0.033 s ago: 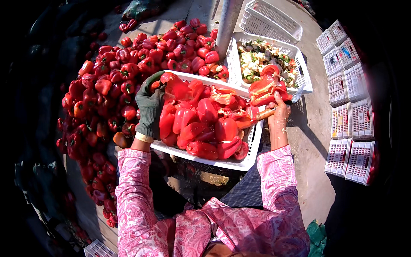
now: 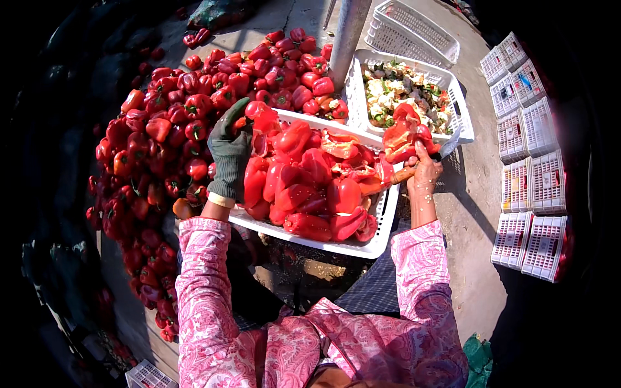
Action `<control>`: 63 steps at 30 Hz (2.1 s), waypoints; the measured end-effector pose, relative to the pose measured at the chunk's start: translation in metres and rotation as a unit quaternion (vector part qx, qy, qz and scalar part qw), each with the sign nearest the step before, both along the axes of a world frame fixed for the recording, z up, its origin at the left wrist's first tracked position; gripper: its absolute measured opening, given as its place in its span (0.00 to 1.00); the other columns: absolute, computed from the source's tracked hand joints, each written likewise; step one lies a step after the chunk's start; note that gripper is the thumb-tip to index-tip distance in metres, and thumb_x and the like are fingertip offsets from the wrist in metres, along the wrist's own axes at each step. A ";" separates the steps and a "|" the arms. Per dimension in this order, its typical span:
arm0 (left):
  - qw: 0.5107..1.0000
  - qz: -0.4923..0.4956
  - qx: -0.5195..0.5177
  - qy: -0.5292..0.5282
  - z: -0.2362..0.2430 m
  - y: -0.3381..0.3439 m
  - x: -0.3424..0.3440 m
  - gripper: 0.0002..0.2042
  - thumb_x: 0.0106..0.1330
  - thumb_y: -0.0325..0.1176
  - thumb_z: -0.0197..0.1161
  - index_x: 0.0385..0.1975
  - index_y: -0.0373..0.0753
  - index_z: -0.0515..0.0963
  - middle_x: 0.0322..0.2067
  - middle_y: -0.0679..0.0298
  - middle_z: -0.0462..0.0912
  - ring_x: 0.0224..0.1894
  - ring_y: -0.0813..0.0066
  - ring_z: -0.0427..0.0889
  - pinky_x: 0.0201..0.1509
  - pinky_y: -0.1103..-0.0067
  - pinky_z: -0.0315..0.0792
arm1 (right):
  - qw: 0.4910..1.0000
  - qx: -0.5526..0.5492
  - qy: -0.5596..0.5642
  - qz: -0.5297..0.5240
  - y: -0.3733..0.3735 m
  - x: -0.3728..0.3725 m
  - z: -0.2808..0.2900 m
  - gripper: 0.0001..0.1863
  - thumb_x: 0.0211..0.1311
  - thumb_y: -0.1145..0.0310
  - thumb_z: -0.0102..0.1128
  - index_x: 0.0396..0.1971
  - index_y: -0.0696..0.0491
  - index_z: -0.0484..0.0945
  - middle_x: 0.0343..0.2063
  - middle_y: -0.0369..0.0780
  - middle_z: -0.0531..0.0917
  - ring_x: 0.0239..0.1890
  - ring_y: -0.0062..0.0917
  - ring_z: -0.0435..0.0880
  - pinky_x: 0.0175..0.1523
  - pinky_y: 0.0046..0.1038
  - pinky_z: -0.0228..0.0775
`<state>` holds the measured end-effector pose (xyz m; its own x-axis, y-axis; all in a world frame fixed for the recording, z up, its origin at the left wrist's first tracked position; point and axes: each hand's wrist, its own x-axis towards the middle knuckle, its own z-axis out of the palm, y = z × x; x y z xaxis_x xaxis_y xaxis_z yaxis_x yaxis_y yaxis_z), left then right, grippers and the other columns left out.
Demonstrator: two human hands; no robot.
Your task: The person sits cross-legged and uses a knife to cut red bell peppers, removing stems and seeds. The cut peppers are placed into a white basket, while the discarded parts are placed into a separate basket.
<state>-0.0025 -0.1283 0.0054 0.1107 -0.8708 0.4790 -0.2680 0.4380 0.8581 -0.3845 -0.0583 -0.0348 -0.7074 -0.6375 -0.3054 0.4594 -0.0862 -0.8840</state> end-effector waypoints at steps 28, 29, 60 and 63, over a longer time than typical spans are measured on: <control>0.748 0.221 0.442 -0.443 -0.245 0.099 0.428 0.36 0.52 0.44 0.67 0.62 0.41 0.63 0.60 0.55 0.69 0.60 0.61 0.70 0.63 0.73 0.64 | 0.911 0.248 0.072 0.321 0.022 0.141 -0.028 0.20 0.56 0.68 0.61 0.49 0.57 0.72 0.29 0.40 0.83 0.13 0.17 0.71 0.17 0.22 0.66; 0.718 0.200 0.428 -0.512 -0.254 0.080 0.426 0.38 0.51 0.45 0.67 0.64 0.43 0.60 0.62 0.56 0.66 0.63 0.61 0.66 0.65 0.70 0.60 | 0.904 0.252 0.072 0.339 0.024 0.147 -0.026 0.21 0.57 0.67 0.61 0.49 0.57 0.71 0.30 0.39 0.83 0.13 0.17 0.71 0.17 0.22 0.66; 0.840 0.217 0.443 -0.227 -0.246 0.119 0.364 0.32 0.52 0.51 0.65 0.55 0.39 0.72 0.47 0.50 0.79 0.51 0.54 0.78 0.56 0.69 0.71 | 0.819 0.214 0.148 0.512 0.071 0.212 -0.003 0.19 0.57 0.69 0.63 0.46 0.63 0.74 0.30 0.42 0.84 0.15 0.15 0.73 0.22 0.16 0.66; 0.760 0.263 0.544 -0.240 -0.275 0.123 0.348 0.42 0.49 0.56 0.68 0.60 0.35 0.65 0.55 0.47 0.73 0.61 0.50 0.68 0.65 0.69 0.60 | 0.818 0.231 0.153 0.504 0.076 0.205 0.001 0.19 0.57 0.70 0.63 0.46 0.64 0.74 0.30 0.42 0.84 0.16 0.15 0.73 0.22 0.17 0.67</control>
<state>0.3455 -0.0051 -0.2700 0.6201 -0.6763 -0.3977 -0.5573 -0.7365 0.3835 -0.1793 0.0175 -0.0336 0.0189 -0.8098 -0.5863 -0.1583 0.5766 -0.8015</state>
